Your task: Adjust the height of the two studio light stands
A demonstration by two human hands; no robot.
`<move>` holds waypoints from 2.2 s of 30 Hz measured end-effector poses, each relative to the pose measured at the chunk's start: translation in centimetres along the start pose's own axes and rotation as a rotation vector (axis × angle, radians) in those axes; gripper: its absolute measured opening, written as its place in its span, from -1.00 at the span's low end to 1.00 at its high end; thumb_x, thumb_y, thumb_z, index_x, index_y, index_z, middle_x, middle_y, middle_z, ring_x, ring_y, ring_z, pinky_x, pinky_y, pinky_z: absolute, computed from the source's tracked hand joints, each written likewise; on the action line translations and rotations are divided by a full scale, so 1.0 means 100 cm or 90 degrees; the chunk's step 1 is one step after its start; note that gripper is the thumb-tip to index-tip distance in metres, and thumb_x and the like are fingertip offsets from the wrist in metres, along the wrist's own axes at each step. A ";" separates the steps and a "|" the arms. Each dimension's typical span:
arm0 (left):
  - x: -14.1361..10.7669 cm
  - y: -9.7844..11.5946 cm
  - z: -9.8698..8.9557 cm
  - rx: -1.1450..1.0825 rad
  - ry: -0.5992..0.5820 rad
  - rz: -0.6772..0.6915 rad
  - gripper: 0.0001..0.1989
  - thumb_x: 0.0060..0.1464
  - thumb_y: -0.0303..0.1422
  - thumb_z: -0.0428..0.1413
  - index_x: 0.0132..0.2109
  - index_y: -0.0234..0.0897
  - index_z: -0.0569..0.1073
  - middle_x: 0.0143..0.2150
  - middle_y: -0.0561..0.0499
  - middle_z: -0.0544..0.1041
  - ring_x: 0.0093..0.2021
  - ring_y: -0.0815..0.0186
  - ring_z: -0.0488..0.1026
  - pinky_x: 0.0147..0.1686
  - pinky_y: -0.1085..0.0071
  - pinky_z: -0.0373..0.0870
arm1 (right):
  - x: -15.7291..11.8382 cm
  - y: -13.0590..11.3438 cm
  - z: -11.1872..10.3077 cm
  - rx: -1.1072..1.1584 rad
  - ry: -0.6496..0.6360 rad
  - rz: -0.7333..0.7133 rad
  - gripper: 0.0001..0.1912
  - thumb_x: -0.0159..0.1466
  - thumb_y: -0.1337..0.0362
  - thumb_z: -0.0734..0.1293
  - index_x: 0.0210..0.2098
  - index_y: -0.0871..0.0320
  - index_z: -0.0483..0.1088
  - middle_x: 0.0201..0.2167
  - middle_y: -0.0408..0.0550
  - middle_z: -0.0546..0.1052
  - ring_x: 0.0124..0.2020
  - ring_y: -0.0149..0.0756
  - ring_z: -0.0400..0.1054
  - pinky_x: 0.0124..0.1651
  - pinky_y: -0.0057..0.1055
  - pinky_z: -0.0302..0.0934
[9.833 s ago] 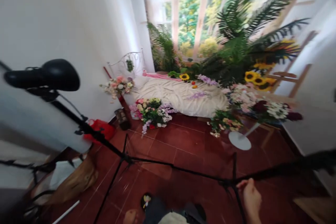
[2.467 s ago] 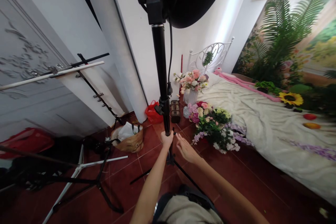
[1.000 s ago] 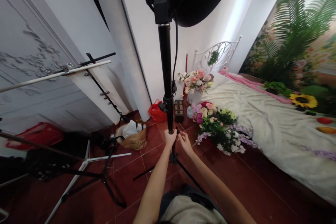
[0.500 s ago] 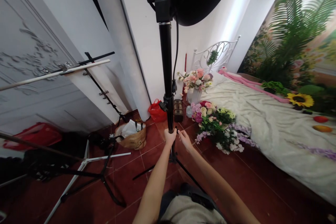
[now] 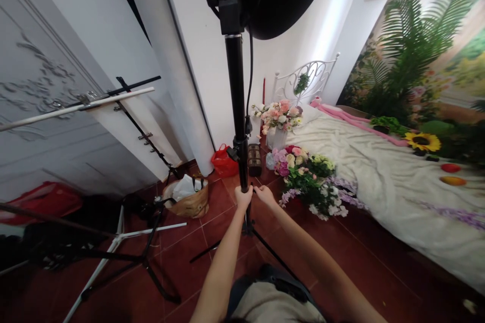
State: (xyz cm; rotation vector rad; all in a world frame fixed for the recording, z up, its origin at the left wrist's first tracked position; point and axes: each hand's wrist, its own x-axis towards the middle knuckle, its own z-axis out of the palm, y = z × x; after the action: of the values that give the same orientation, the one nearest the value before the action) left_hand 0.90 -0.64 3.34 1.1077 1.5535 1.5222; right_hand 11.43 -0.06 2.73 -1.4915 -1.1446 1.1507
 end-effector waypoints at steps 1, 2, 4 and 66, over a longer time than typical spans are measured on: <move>0.000 0.001 0.000 -0.004 -0.001 -0.006 -0.78 -0.26 -0.29 0.17 -0.65 -0.32 0.33 -0.65 0.06 0.34 -0.62 0.45 0.26 -0.58 0.54 0.16 | -0.004 0.003 -0.001 -0.011 0.001 -0.025 -0.73 0.04 0.08 0.33 -0.40 0.16 0.34 -0.64 -0.19 0.36 -0.52 -0.31 0.31 -0.45 -0.44 0.17; 0.000 0.001 0.000 -0.008 -0.004 -0.011 -0.78 -0.26 -0.29 0.17 -0.65 -0.32 0.33 -0.66 0.07 0.33 -0.62 0.45 0.25 -0.59 0.54 0.15 | -0.009 0.006 -0.002 -0.023 -0.008 -0.068 -0.68 0.07 0.08 0.31 -0.29 0.17 0.35 -0.56 -0.16 0.42 -0.47 -0.30 0.34 -0.39 -0.42 0.22; 0.000 0.002 -0.001 -0.015 -0.008 -0.013 -0.77 -0.26 -0.30 0.17 -0.66 -0.32 0.33 -0.66 0.07 0.32 -0.62 0.45 0.25 -0.60 0.55 0.14 | -0.017 0.013 -0.007 -0.055 -0.055 -0.186 -0.61 0.16 0.06 0.24 -0.10 0.14 0.32 -0.33 -0.07 0.48 -0.30 -0.28 0.38 -0.22 -0.34 0.28; 0.005 -0.014 -0.014 0.000 -0.183 -0.069 -0.73 -0.19 -0.21 0.18 -0.58 -0.31 0.33 -0.68 0.10 0.32 -0.67 0.46 0.27 -0.65 0.56 0.14 | -0.156 0.068 -0.030 0.268 0.049 0.317 -0.62 -0.17 0.08 0.46 -0.44 0.22 0.49 -0.60 -0.18 0.44 -0.68 -0.55 0.16 -0.64 -0.59 0.03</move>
State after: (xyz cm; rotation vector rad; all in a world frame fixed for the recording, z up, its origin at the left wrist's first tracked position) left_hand -0.75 -0.74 2.07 1.1665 1.3917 1.2310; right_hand 13.19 -16.81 -1.18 -1.5021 -0.4383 1.5389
